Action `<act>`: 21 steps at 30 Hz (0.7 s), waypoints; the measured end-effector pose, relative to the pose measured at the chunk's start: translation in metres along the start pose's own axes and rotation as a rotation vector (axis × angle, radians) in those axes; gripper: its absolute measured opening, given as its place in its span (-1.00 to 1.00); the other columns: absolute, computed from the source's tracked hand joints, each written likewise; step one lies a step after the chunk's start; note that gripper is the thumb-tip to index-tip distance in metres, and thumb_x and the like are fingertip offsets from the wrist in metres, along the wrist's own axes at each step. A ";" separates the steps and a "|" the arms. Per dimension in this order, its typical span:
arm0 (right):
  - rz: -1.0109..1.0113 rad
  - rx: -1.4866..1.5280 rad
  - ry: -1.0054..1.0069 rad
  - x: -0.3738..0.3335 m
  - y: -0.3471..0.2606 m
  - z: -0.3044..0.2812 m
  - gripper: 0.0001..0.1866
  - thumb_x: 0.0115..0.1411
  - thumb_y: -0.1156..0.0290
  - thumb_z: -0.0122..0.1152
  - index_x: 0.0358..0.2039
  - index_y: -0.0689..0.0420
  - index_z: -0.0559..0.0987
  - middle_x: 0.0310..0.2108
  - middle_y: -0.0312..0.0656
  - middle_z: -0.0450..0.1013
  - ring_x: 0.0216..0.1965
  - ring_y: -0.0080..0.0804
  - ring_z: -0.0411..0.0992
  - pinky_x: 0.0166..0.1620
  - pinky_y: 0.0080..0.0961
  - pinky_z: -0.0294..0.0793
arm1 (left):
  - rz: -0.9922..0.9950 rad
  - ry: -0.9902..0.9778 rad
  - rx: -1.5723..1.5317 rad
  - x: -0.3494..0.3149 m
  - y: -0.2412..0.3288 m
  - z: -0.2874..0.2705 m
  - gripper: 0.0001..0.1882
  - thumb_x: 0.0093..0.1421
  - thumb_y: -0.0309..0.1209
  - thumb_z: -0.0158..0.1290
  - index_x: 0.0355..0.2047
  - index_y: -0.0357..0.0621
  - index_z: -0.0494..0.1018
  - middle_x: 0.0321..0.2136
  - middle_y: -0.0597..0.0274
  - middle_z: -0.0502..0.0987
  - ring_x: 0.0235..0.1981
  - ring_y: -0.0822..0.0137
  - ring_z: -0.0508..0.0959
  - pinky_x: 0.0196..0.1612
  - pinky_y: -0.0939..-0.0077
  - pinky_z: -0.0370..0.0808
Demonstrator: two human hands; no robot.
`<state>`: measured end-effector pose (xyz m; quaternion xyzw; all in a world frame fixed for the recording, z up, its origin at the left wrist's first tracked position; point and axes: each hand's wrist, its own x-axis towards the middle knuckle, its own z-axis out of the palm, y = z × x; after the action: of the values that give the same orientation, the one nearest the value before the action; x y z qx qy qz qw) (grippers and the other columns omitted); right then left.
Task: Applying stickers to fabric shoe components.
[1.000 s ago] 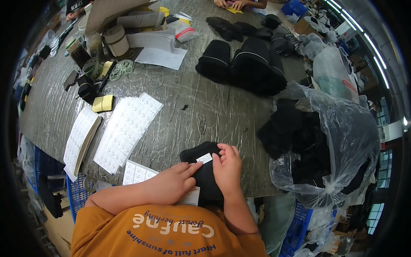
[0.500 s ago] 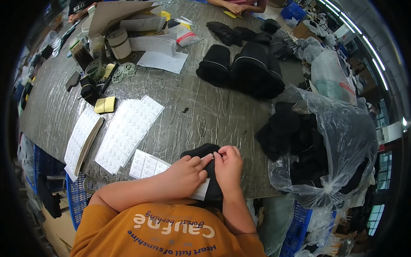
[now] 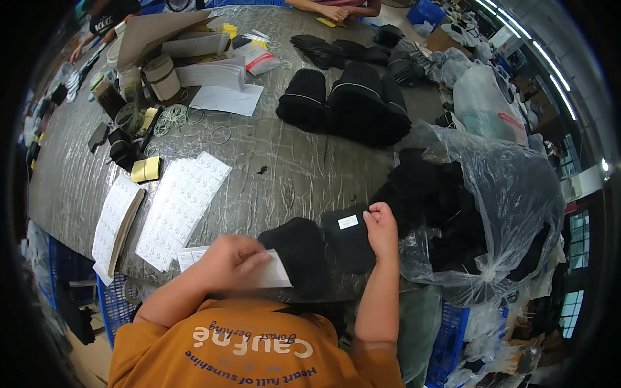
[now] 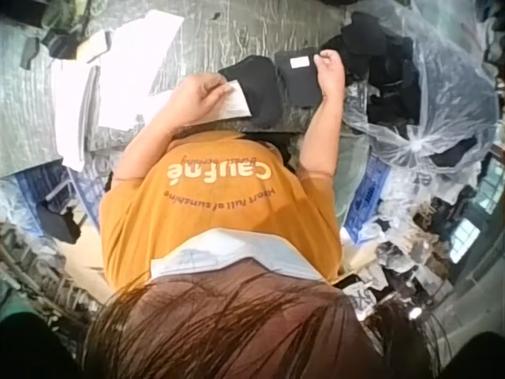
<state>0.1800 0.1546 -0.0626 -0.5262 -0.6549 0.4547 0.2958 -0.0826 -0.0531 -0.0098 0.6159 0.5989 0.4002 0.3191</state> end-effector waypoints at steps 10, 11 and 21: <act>-0.228 0.163 -0.524 -0.090 -0.072 0.073 -0.74 0.03 0.69 0.25 -0.26 0.19 0.46 -0.48 -0.37 0.42 -0.43 -0.72 0.35 -0.30 -0.72 0.40 | -0.288 0.100 -0.112 0.009 0.000 -0.004 -0.74 0.20 -0.28 0.10 -0.42 -0.27 0.53 -0.62 -0.03 0.49 -0.60 0.10 0.51 -0.49 0.33 0.42; -0.224 0.248 -0.485 -0.094 -0.065 0.081 -0.74 0.01 0.68 0.28 -0.27 0.19 0.47 -0.48 -0.35 0.43 -0.46 -0.66 0.37 -0.35 -0.68 0.40 | -0.305 0.069 -0.160 0.009 -0.001 -0.003 -0.74 0.20 -0.29 0.10 -0.42 -0.28 0.53 -0.63 0.00 0.49 -0.61 0.19 0.49 -0.49 0.36 0.41; -0.747 0.155 -0.440 -0.107 -0.079 0.086 -0.83 -0.09 0.75 0.26 -0.47 0.21 0.55 -0.44 -0.17 0.44 -0.42 -0.25 0.44 -0.34 -0.48 0.44 | -0.468 -0.186 -0.430 0.001 -0.014 -0.006 -0.75 0.24 -0.33 0.09 -0.42 -0.32 0.53 -0.62 0.40 0.46 -0.54 0.67 0.36 -0.55 0.62 0.31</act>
<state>0.1013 0.0254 -0.0168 -0.1201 -0.8114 0.4658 0.3320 -0.0949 -0.0516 -0.0191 0.4141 0.5942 0.3751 0.5785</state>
